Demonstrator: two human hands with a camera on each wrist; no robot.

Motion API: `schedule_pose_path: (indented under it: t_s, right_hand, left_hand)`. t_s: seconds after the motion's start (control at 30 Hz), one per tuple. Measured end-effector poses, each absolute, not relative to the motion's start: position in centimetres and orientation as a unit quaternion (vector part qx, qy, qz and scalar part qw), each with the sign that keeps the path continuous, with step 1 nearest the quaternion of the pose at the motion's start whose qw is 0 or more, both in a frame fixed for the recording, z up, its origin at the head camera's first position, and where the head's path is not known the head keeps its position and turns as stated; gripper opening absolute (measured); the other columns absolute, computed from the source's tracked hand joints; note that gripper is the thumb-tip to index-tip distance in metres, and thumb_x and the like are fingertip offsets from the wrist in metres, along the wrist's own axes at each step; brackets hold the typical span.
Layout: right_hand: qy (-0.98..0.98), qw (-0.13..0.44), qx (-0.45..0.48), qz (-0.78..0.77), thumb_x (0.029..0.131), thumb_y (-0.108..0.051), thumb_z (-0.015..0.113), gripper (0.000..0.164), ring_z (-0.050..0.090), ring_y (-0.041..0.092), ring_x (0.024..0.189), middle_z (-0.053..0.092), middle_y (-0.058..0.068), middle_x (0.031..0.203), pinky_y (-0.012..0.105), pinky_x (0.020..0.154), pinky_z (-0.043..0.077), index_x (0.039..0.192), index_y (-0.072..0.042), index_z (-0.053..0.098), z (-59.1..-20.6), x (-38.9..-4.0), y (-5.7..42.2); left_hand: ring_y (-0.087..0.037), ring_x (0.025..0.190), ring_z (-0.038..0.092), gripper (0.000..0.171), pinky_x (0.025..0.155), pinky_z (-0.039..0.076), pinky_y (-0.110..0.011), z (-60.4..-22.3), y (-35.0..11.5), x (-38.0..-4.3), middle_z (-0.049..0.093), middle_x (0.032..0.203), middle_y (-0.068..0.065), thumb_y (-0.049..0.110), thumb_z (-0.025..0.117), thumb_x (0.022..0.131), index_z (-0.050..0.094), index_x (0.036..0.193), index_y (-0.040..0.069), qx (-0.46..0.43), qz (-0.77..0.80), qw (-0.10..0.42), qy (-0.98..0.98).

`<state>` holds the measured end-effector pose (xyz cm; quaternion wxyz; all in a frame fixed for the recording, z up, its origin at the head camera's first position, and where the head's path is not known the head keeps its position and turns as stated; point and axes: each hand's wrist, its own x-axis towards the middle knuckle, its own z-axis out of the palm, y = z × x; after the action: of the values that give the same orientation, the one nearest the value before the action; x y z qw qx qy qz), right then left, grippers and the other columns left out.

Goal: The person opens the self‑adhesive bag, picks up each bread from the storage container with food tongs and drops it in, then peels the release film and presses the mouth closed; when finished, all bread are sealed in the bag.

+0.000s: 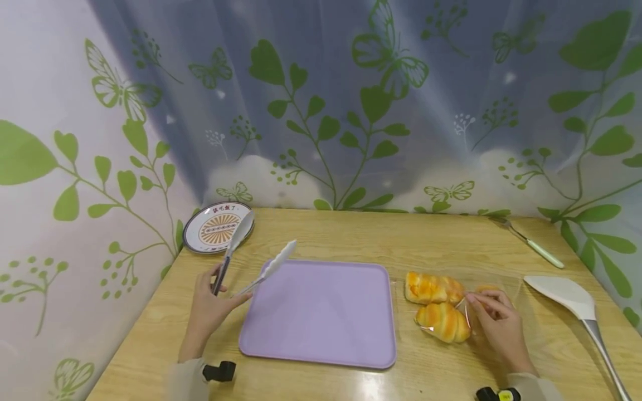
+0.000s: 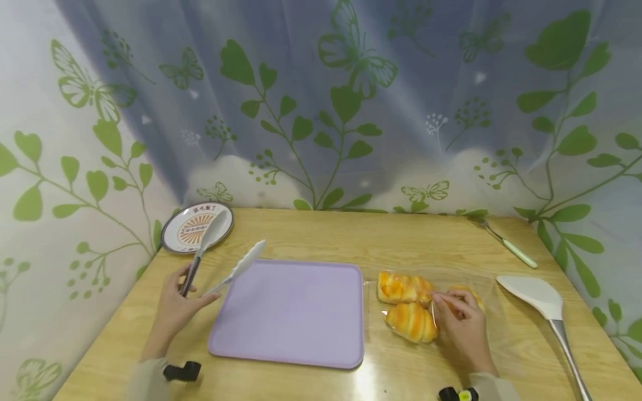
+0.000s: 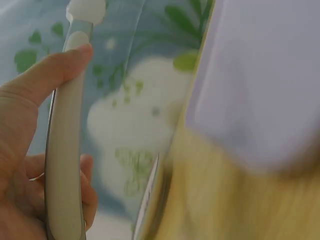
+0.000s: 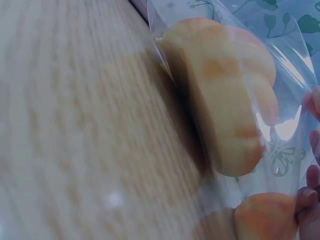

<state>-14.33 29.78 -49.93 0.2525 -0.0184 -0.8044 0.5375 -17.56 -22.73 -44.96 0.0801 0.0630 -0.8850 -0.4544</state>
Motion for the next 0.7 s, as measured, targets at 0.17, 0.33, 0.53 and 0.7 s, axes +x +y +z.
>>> schedule_pose_path:
  t_s: [0.17,0.33,0.53,0.7]
  right_hand:
    - [-0.799,0.254,-0.022,0.545,0.088,0.006,0.065,0.012,0.045,0.001,0.078,0.054,-0.022,0.093,0.013,0.062,0.037,0.095,0.004,0.075,-50.1,-14.3,29.7]
    - [-0.8,0.26,-0.023,0.541,0.088,0.006,0.065,0.013,0.045,0.0,0.075,0.054,-0.022,0.092,0.013,0.06,0.037,0.095,0.003,0.075,-50.1,-14.3,29.6]
    - [-0.796,0.264,-0.015,0.544,0.088,0.009,0.064,0.014,0.045,0.001,0.075,0.055,-0.022,0.091,0.014,0.06,0.037,0.094,0.003,0.075,-49.9,-14.3,29.7]
    - [-0.8,0.259,-0.008,0.541,0.088,0.008,0.064,0.014,0.044,0.001,0.075,0.054,-0.022,0.092,0.015,0.059,0.037,0.094,0.002,0.075,-50.1,-14.3,29.7]
  left_hand:
    - [-0.035,0.113,0.049,0.103,0.077,0.042,-0.022,-45.1,-26.6,-15.9,0.032,0.144,-0.027,0.034,0.085,0.075,0.025,0.151,-0.002,0.129,-0.435,0.083,-0.887]
    - [-0.035,0.103,0.051,0.102,0.072,0.045,-0.023,-45.4,-29.9,-14.8,0.039,0.14,-0.03,0.038,0.086,0.073,0.031,0.147,-0.007,0.18,-0.415,0.09,-0.887]
    - [-0.051,0.129,0.038,0.104,0.108,0.03,-0.063,-46.2,-32.2,-14.1,0.037,0.142,-0.039,0.037,0.087,0.071,0.032,0.143,-0.015,0.215,-0.408,0.03,-0.887]
    - [-0.05,0.125,0.041,0.101,0.108,0.032,-0.062,-47.0,-33.2,-13.7,0.04,0.139,-0.041,0.034,0.086,0.072,0.032,0.141,-0.018,0.214,-0.422,-0.008,-0.881]
